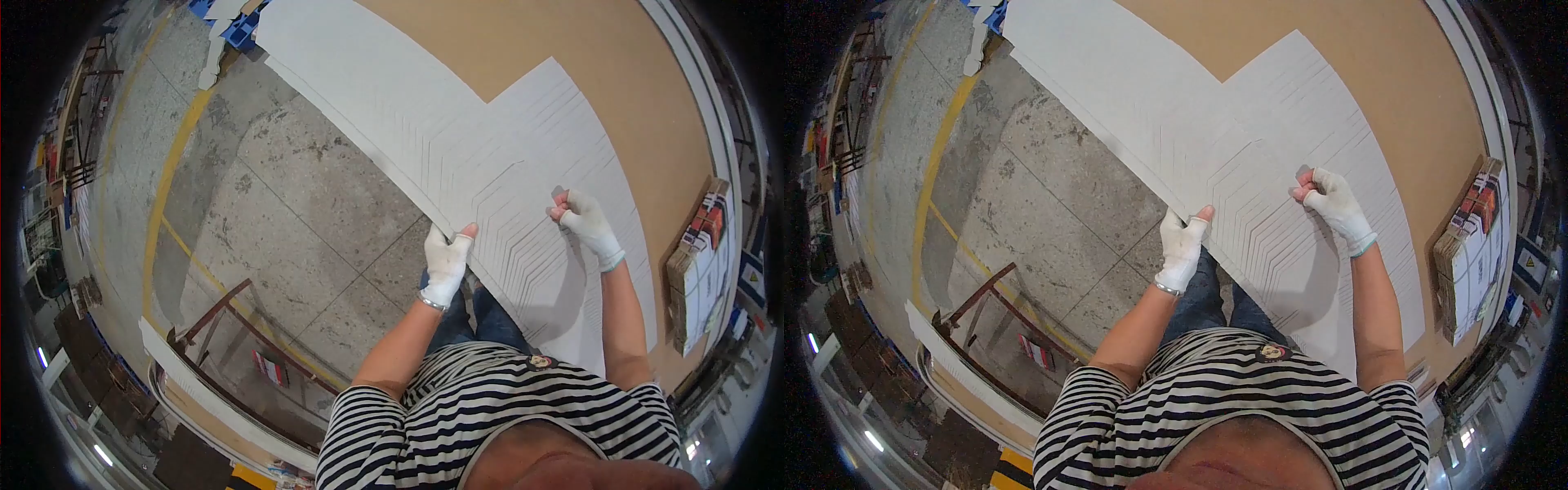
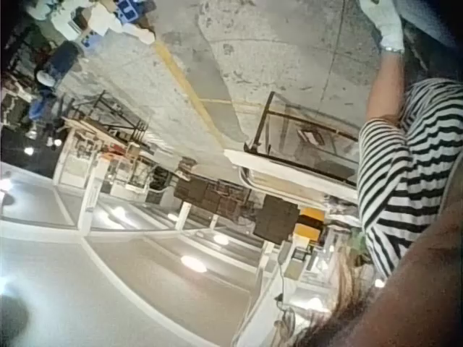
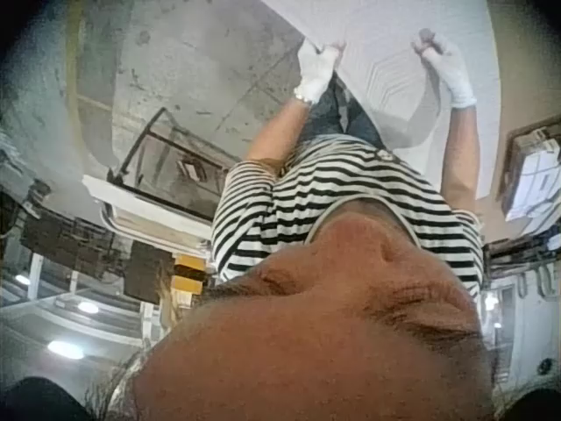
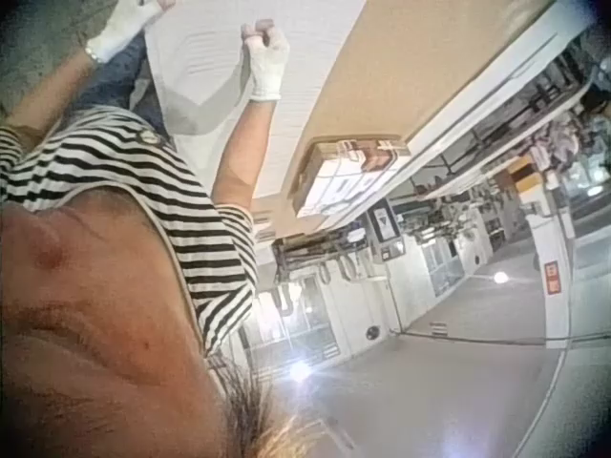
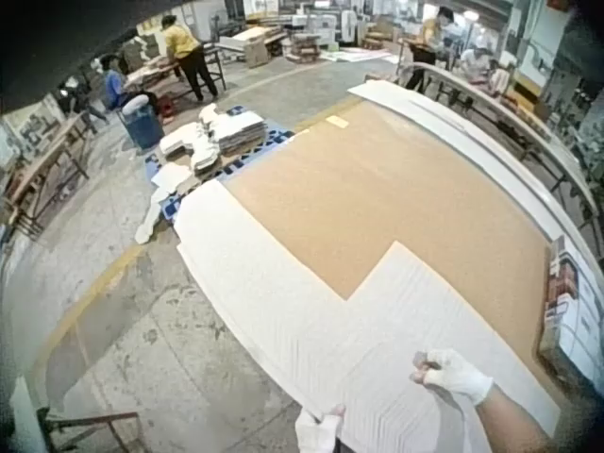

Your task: The recorder is separating flat cardboard templates from larger sheets and stacking them on a workbench.

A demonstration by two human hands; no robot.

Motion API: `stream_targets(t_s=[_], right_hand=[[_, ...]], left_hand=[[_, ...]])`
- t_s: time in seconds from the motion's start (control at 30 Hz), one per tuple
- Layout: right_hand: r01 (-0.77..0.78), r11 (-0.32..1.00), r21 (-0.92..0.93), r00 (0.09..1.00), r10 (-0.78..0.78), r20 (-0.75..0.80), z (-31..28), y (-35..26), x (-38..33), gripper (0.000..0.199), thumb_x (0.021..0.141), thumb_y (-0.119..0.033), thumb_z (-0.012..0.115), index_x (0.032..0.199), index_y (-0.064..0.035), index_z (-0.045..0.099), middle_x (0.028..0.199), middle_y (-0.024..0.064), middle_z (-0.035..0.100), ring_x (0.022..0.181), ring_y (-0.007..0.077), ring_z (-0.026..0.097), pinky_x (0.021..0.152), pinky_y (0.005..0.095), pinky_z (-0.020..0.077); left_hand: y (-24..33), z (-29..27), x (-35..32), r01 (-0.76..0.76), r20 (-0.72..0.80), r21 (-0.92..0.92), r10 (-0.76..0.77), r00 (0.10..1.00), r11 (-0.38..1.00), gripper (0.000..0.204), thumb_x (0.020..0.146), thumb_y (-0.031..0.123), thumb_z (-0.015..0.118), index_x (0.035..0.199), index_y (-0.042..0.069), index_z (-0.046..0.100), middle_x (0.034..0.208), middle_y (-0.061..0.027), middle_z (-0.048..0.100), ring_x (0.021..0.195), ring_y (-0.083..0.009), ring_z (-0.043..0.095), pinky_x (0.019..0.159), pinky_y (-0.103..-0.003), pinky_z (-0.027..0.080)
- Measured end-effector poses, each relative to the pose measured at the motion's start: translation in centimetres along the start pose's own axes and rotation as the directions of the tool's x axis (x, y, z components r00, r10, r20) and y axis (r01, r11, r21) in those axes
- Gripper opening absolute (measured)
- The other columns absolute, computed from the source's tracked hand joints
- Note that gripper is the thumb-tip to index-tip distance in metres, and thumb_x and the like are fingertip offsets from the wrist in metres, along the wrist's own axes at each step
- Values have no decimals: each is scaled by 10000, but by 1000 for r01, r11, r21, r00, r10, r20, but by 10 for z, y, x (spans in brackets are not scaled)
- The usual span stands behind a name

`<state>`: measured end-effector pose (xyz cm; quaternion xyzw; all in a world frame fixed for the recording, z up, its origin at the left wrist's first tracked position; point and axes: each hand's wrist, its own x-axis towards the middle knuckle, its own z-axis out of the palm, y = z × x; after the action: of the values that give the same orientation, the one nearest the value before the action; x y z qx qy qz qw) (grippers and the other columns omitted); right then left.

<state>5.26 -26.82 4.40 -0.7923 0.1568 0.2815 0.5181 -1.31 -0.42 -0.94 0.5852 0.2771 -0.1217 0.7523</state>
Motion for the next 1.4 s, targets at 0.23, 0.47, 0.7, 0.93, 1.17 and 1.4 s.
stream_targets(t_s=[0.23,0.47,0.7,0.93,1.17,1.4], right_hand=[[-34,999,-34,999,34,-1,-1,6,-2,147,858,-83,696,885,-22,565,761,-42,510,712,59,474,635,235,411],[-29,1000,-3,999,29,-20,0,6,-6,168,845,-68,702,946,-21,576,786,-40,521,719,63,485,647,234,422],[-34,994,-105,999,30,-37,-7,3,-16,223,815,-72,731,985,-15,599,795,-32,540,717,61,512,670,231,451],[-44,997,-64,999,42,-29,-5,10,-13,220,816,-62,726,987,-26,592,793,-32,538,724,56,511,669,230,448],[-70,996,-45,997,69,-36,-9,11,-21,226,802,-54,730,977,-27,591,821,-15,565,716,70,525,673,245,462],[-67,997,-40,998,66,-20,-10,17,-20,212,798,-41,719,963,-25,587,797,-22,544,726,70,512,685,242,454]], left_hand=[[0,5,1,46,-43,-3,-46,998,999,364,881,103,709,1201,-23,590,1090,-74,670,962,-150,620,855,-287,491],[-6,0,1,68,13,8,-68,998,998,390,861,107,733,1196,-30,586,1097,-89,670,975,-162,623,877,-291,489],[-5,4,-2,43,12,-5,-43,999,999,394,847,93,738,1186,-30,580,1087,-90,670,966,-163,625,869,-293,497],[-7,7,-2,78,-5,-20,-79,997,997,426,840,94,744,1203,-35,564,1088,-92,665,973,-173,626,878,-306,497],[-12,5,-5,23,45,16,-23,999,1000,427,819,111,770,1169,-30,571,1084,-91,657,937,-159,623,837,-302,509],[-8,7,-6,53,40,-2,-53,998,999,412,810,74,758,1165,-26,574,1078,-76,655,941,-150,618,845,-296,503]])
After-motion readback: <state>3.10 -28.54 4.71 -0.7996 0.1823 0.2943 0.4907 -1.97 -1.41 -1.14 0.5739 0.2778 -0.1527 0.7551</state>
